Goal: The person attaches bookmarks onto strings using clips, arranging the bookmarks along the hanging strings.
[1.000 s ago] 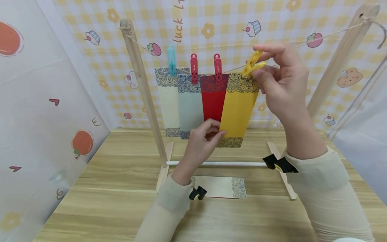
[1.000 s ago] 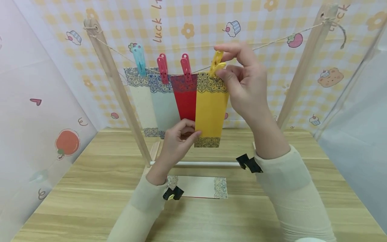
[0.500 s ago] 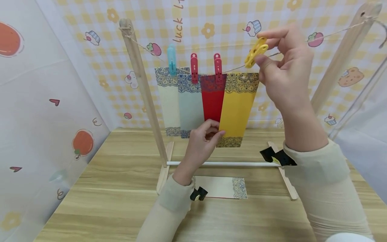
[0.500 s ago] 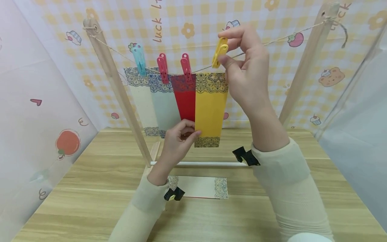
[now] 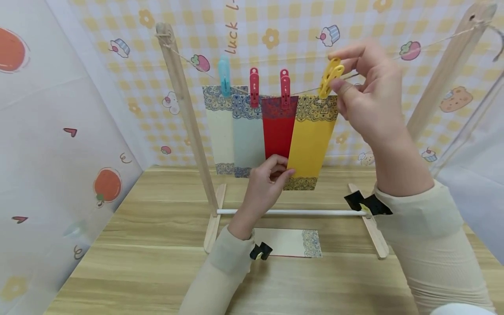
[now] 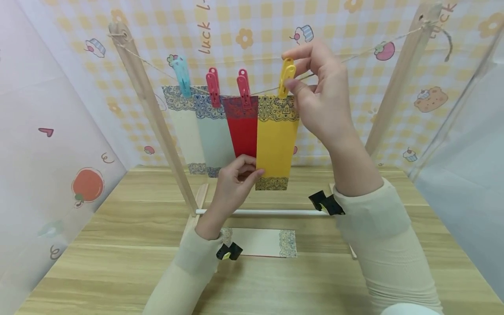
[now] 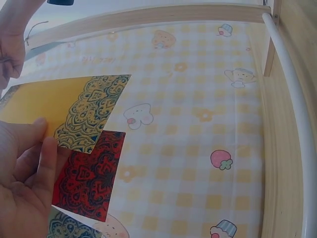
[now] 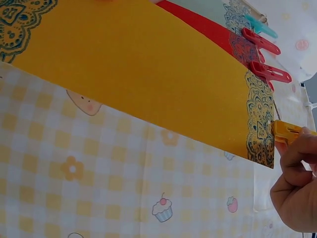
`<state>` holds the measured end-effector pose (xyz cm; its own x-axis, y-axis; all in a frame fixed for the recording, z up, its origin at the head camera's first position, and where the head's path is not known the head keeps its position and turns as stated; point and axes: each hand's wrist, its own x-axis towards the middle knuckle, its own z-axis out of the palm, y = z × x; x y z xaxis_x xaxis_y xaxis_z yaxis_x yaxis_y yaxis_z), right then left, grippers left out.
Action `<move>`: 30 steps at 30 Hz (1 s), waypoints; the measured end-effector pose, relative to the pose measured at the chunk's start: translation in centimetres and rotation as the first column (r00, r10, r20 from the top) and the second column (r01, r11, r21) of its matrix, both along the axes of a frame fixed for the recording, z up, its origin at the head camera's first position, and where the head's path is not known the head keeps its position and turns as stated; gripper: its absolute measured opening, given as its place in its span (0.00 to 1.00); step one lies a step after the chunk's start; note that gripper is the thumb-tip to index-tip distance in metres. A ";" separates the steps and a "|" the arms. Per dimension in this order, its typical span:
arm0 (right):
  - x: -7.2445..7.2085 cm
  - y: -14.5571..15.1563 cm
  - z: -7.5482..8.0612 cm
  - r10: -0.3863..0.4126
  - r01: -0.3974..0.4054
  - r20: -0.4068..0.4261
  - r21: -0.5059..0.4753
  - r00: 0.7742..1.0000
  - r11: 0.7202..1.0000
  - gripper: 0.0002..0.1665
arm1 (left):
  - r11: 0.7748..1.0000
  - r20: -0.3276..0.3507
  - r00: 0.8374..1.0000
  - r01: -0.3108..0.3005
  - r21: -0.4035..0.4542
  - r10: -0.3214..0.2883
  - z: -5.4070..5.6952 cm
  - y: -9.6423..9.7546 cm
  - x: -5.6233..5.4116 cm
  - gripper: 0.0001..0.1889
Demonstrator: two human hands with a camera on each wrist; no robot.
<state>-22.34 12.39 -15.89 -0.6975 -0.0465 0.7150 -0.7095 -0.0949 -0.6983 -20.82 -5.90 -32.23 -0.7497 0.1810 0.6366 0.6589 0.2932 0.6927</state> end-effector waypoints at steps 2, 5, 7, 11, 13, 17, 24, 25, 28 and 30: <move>0.1 0.0 -0.2 -0.033 0.033 -0.010 0.041 0.999 0.999 0.23 | 1.000 -0.002 1.000 0.000 0.001 0.000 -0.2 0.1 -0.1 0.09; 0.3 -0.1 -0.4 -0.064 0.066 -0.025 0.085 0.998 0.994 0.23 | 1.000 -0.004 1.000 -0.003 0.009 0.003 -0.4 0.1 -0.3 0.09; 0.3 -0.1 -0.5 -0.067 0.069 -0.027 0.099 0.997 0.993 0.22 | 1.000 -0.009 1.000 -0.002 0.018 0.002 -0.5 0.2 -0.4 0.09; 0.4 0.2 -0.7 -0.014 0.014 -0.009 0.073 1.000 0.997 0.21 | 1.000 -0.032 0.999 0.007 0.028 -0.006 -0.5 0.3 -0.6 0.08; 0.4 0.4 -0.8 0.000 0.000 -0.005 0.069 1.000 0.998 0.21 | 0.999 -0.043 0.999 0.012 0.030 -0.011 -0.5 0.5 -0.6 0.08; 0.5 0.6 -0.9 0.031 -0.030 -0.014 0.079 0.999 0.996 0.23 | 0.999 -0.048 0.999 0.015 0.032 -0.014 -0.5 0.6 -0.7 0.08; 1.1 1.0 -1.1 0.043 -0.037 -0.048 0.134 0.998 0.990 0.23 | 1.000 -0.037 0.999 0.017 0.017 -0.016 -0.6 0.8 -0.9 0.08; 1.2 1.0 -1.1 0.032 -0.025 -0.049 0.139 0.998 0.990 0.23 | 1.000 -0.036 0.999 0.015 0.012 -0.015 -0.6 0.8 -0.9 0.08; 1.3 1.1 -1.4 0.011 -0.004 -0.050 0.136 0.999 0.991 0.22 | 1.000 -0.030 0.999 0.011 -0.005 -0.011 -0.8 0.7 -1.0 0.08; 1.4 1.2 -1.6 0.007 0.000 -0.052 0.126 0.999 0.992 0.22 | 1.000 -0.023 1.000 0.005 -0.020 -0.005 -1.0 0.6 -1.1 0.08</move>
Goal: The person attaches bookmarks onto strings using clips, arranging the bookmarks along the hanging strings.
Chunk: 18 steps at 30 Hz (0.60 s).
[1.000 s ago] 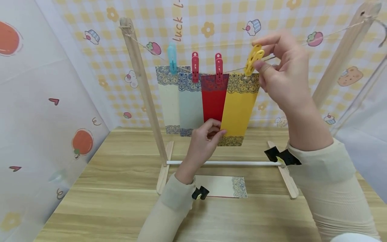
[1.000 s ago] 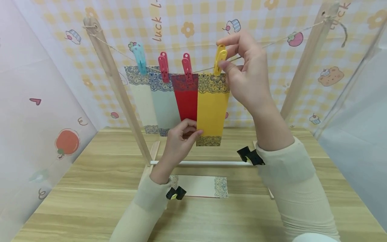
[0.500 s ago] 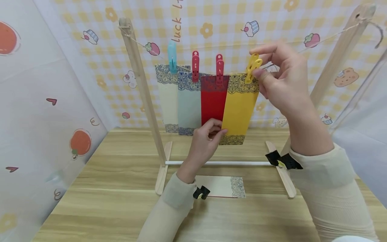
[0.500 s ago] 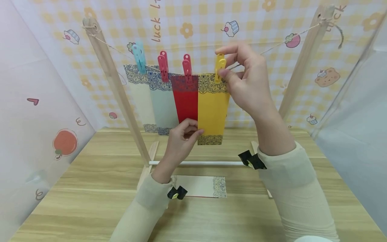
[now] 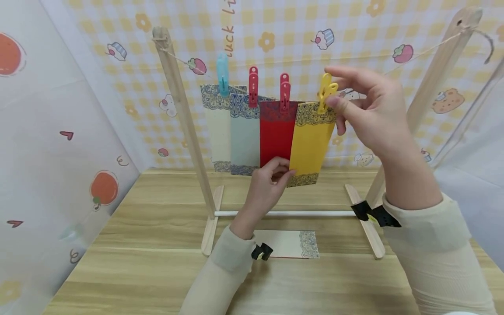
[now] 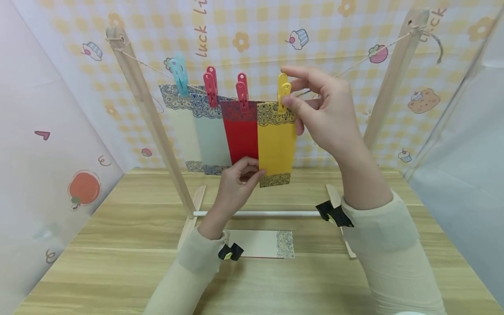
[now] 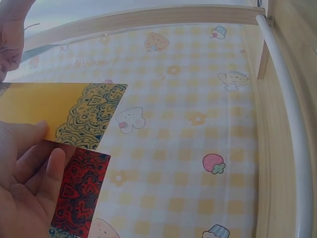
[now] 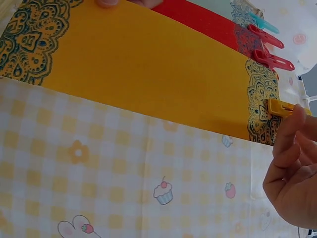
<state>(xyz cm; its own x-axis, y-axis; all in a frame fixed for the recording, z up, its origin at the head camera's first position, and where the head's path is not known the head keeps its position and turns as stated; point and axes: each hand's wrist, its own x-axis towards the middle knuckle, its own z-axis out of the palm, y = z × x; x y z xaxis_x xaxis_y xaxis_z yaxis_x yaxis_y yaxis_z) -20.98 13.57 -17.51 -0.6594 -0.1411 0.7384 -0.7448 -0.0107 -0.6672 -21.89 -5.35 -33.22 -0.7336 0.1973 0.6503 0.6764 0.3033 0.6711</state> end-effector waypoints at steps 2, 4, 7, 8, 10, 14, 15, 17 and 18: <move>-0.1 0.2 -0.2 0.016 -0.016 -0.002 -0.024 1.000 1.000 0.23 | 1.000 0.009 1.000 -0.007 -0.014 0.007 -0.2 -0.1 0.0 0.08; -0.2 0.3 -0.4 0.055 -0.055 0.000 -0.069 0.998 0.996 0.23 | 1.000 0.025 1.000 -0.014 -0.028 0.014 -0.3 -0.3 0.1 0.07; -0.3 0.5 -0.6 0.098 -0.100 -0.015 -0.127 0.995 0.987 0.23 | 0.999 0.060 0.998 -0.017 -0.051 0.020 -0.6 -0.6 0.3 0.07; -0.3 0.6 -0.7 0.102 -0.106 -0.031 -0.137 0.994 0.985 0.23 | 0.998 0.074 0.997 -0.018 -0.061 0.023 -0.7 -0.7 0.4 0.07; -0.3 0.8 -0.8 0.107 -0.115 -0.057 -0.160 0.993 0.980 0.22 | 0.997 0.101 0.995 -0.020 -0.080 0.028 -0.8 -0.8 0.5 0.07; -0.2 1.4 -1.3 0.111 -0.132 -0.123 -0.180 0.986 0.975 0.21 | 0.994 0.139 0.989 -0.032 -0.108 0.047 -1.1 -1.3 1.0 0.07; -0.2 1.6 -1.4 0.119 -0.141 -0.126 -0.188 0.985 0.972 0.20 | 0.993 0.145 0.988 -0.035 -0.114 0.051 -1.2 -1.4 1.1 0.07; -0.2 2.0 -1.7 0.115 -0.141 -0.141 -0.193 0.983 0.971 0.20 | 0.991 0.158 0.986 -0.033 -0.129 0.053 -1.2 -1.6 1.4 0.07; -0.1 2.2 -1.9 0.111 -0.138 -0.141 -0.194 0.984 0.971 0.20 | 0.990 0.166 0.985 -0.029 -0.141 0.053 -1.3 -1.7 1.5 0.07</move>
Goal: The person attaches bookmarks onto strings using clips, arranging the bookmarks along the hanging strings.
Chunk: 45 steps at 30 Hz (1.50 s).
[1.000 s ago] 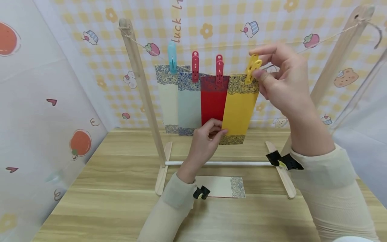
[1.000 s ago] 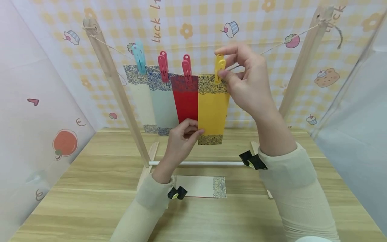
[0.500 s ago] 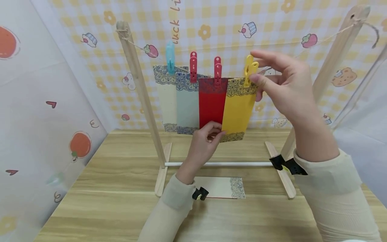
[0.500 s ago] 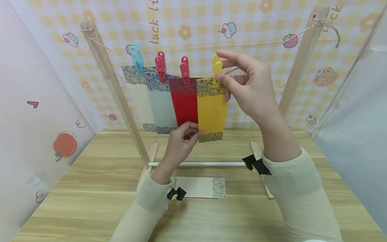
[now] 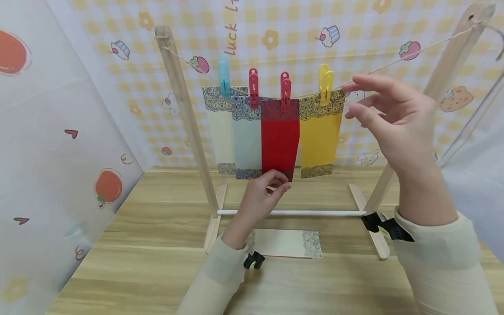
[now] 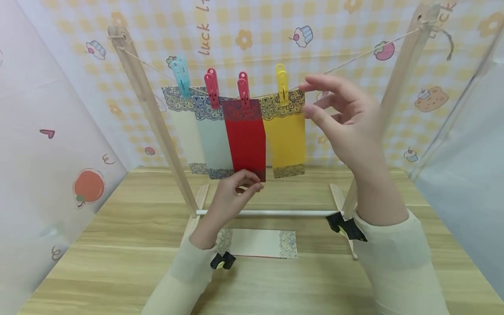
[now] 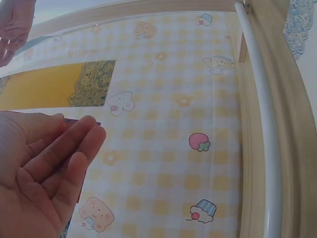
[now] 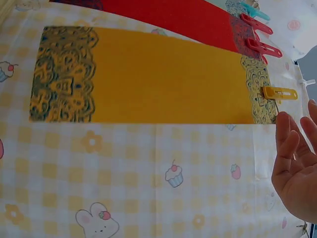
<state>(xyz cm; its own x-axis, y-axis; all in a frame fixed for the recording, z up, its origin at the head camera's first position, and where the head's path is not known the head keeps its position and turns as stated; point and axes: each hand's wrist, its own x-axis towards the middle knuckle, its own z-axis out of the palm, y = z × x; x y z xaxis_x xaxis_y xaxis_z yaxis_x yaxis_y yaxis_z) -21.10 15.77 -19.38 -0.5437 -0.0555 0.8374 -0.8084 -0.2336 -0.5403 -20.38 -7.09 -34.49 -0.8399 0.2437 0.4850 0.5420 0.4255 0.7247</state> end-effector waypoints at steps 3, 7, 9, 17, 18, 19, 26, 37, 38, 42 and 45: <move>0.3 0.9 -0.6 0.001 -0.001 0.004 -0.015 1.000 1.000 0.19 | 0.999 0.030 0.999 0.017 -0.043 -0.016 -0.2 -0.4 0.4 0.07; 0.8 2.3 -1.7 -0.016 0.016 0.029 -0.015 0.999 1.000 0.19 | 0.994 0.086 0.996 0.035 -0.100 -0.027 -0.5 -0.9 1.0 0.07; 1.0 3.1 -2.4 -0.045 0.045 0.040 0.003 0.998 0.999 0.18 | 0.991 0.119 0.992 0.043 -0.123 -0.028 -0.7 -1.2 1.4 0.07; 1.8 6.5 -5.0 -0.144 0.139 0.078 0.060 0.987 0.988 0.17 | 0.973 0.208 0.978 0.080 -0.219 -0.033 -2.0 -1.7 2.9 0.10; 1.9 6.9 -5.3 -0.143 0.139 0.085 0.050 0.986 0.989 0.17 | 0.972 0.214 0.976 0.080 -0.223 -0.031 -2.1 -1.8 3.0 0.10; 2.0 7.2 -5.7 -0.134 0.131 0.091 0.035 0.987 0.991 0.17 | 0.971 0.222 0.975 0.077 -0.227 -0.025 -2.3 -1.9 3.2 0.10; 3.2 8.9 -8.6 -0.078 0.093 0.154 -0.088 0.985 0.992 0.17 | 0.961 0.260 0.966 0.062 -0.268 0.010 -3.0 -2.4 3.6 0.14; 3.8 11.4 -12.0 -0.259 0.336 0.400 -0.137 0.879 0.932 0.17 | 0.935 0.328 0.944 0.088 -0.345 0.033 -4.2 -2.6 3.4 0.18; 3.8 11.6 -12.3 -0.287 0.375 0.438 -0.128 0.852 0.918 0.17 | 0.933 0.343 0.939 0.100 -0.347 0.027 -4.4 -2.7 3.3 0.19; 3.6 12.5 -13.3 -0.335 0.447 0.527 -0.098 0.781 0.889 0.18 | 0.922 0.384 0.923 0.134 -0.363 0.016 -4.8 -2.9 3.2 0.20; 3.2 13.4 -14.1 -0.330 0.421 0.533 -0.056 0.780 0.905 0.19 | 0.916 0.395 0.918 0.137 -0.376 0.025 -5.0 -3.0 3.2 0.21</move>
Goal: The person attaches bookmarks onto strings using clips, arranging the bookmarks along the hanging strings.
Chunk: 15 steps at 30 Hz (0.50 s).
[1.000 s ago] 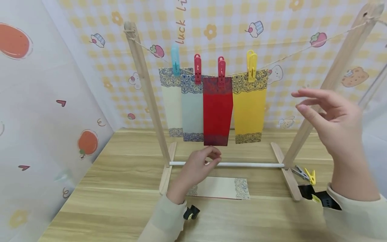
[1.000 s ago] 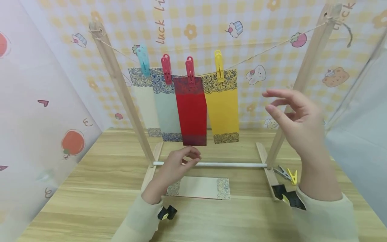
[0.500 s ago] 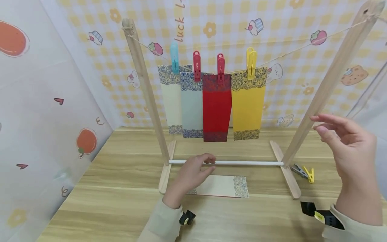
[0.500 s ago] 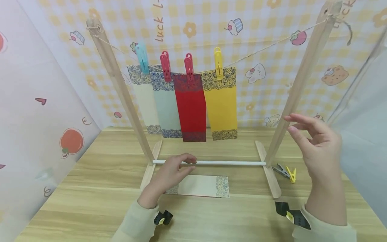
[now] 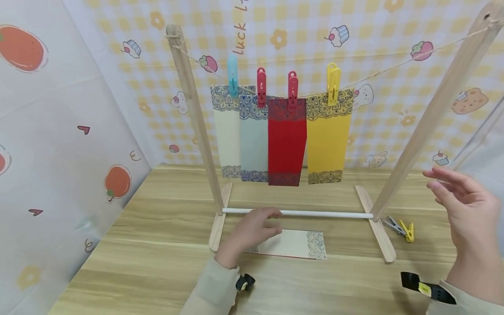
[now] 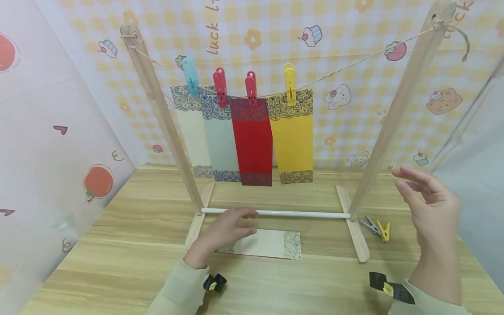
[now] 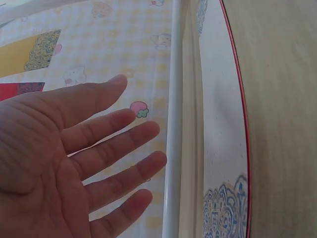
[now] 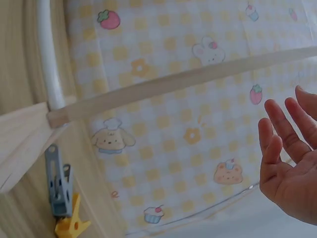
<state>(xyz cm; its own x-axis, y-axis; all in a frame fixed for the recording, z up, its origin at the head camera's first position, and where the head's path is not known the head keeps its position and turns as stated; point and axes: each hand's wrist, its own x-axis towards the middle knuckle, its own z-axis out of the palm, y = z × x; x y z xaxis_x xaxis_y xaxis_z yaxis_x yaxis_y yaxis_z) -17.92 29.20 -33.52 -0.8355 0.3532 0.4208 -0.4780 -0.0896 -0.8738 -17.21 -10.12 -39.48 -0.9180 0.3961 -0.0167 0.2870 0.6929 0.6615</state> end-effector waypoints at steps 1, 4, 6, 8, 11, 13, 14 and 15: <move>-0.1 0.4 -0.3 0.008 -0.008 0.012 0.027 1.000 1.000 0.19 | 1.000 0.003 1.000 -0.002 -0.012 0.002 -0.1 0.0 0.0 0.21; -0.4 1.6 -1.2 -0.012 -0.006 0.106 0.167 0.994 0.986 0.20 | 0.999 0.031 0.999 -0.007 -0.051 0.009 -0.3 -0.1 0.0 0.22; -0.6 2.4 -1.8 -0.060 0.003 0.195 0.281 0.979 0.960 0.20 | 0.996 0.048 0.999 -0.006 -0.088 0.010 -0.4 -0.1 0.0 0.23; -0.8 3.0 -2.4 -0.113 -0.008 0.283 0.393 0.952 0.919 0.21 | 0.993 0.058 0.998 0.002 -0.116 0.005 -0.6 -0.1 -0.1 0.24; -1.3 3.7 -3.3 -0.134 -0.077 0.380 0.490 0.915 0.868 0.22 | 0.988 0.053 0.999 0.007 -0.154 0.001 -0.8 -0.1 -0.1 0.25; -1.6 4.0 -3.8 -0.136 -0.134 0.427 0.544 0.894 0.828 0.22 | 0.985 0.044 0.999 0.007 -0.174 0.000 -1.0 -0.1 -0.2 0.26; -1.7 4.2 -4.1 -0.132 -0.166 0.447 0.566 0.885 0.807 0.23 | 0.983 0.039 0.999 0.007 -0.183 0.000 -1.0 -0.1 -0.2 0.26; -1.9 4.3 -4.4 -0.125 -0.199 0.465 0.585 0.876 0.786 0.23 | 0.981 0.034 0.999 0.009 -0.193 -0.002 -1.1 -0.1 -0.1 0.26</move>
